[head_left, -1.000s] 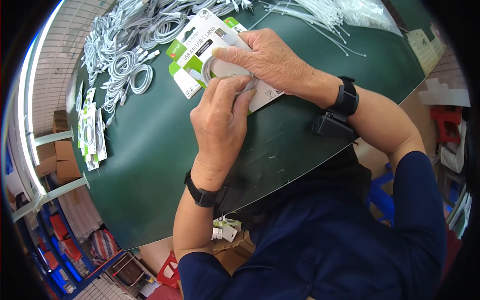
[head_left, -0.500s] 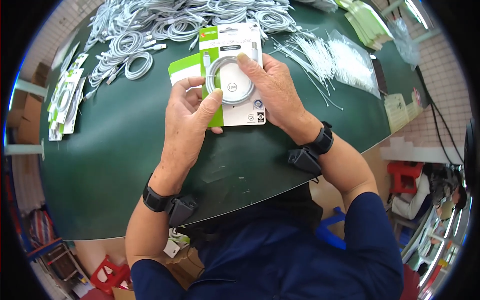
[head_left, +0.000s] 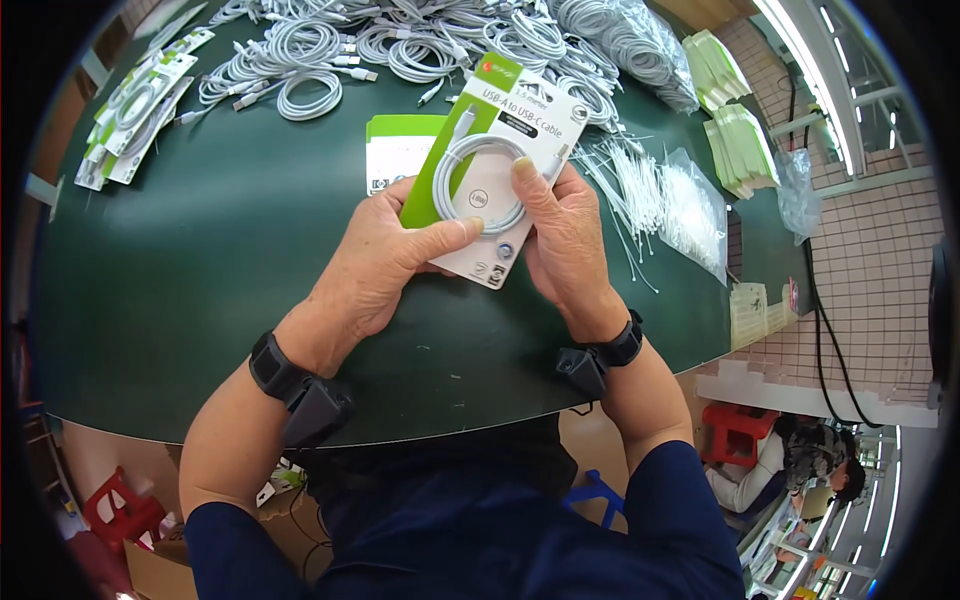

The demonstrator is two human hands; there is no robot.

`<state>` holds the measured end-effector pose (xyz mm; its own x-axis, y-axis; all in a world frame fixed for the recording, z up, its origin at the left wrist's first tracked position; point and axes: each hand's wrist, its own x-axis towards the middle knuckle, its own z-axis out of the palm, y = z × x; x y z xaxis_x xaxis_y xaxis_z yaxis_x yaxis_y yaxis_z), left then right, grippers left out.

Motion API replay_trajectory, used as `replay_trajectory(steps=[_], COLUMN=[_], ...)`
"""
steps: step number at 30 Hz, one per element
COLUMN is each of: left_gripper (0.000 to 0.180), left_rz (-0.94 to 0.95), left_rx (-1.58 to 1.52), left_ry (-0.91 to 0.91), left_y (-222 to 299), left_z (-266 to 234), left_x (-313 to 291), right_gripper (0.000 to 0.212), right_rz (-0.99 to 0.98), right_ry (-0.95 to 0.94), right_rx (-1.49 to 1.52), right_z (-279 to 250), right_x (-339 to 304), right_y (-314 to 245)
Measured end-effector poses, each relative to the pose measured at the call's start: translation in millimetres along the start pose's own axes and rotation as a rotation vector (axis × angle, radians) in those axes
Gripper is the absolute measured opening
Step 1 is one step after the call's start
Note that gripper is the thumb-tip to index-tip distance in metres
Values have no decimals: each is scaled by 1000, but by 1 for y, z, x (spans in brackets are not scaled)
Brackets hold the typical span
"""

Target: The person packages a USB cable by placing it onto a cardboard backing and securing it with a plastic tie. They thread the tie through the backing, tighten it, and then set the assembly aside to begin the process again with another cable.

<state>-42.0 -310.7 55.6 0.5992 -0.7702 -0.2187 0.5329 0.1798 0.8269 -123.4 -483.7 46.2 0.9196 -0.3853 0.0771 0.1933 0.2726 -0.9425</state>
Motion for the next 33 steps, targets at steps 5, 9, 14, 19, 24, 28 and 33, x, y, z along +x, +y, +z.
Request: replay_trajectory(steps=[5,9,14,19,24,28,33], left_gripper=[59,60,61,63,64,62,55], left_rz=[354,610,643,740,786,791,582], left_rx=[106,83,253,497,746,603,245], left_ry=[106,181,197,166,131,165,154], left_y=[10,24,35,37,34,28,22], left_z=[-11,-13,-14,-6,0,3,0], left_x=[6,7,2,-5,-13,-11,-6], right_gripper=[44,52,55,49,40,34,27], right_rz=[-113,-293,-391,-398,-409,-367,-235], right_ry=[13,98,215,11,-191,-228,-180], right_rx=[-149,-186,-295,-367,-915,-796,-454], right_z=[-6,-16,-18,-11,-6,-4,-3], right_x=[3,10,6,-1,-10,-8,-10], right_y=[-15,-27,-40,-40,-43,-35,-20])
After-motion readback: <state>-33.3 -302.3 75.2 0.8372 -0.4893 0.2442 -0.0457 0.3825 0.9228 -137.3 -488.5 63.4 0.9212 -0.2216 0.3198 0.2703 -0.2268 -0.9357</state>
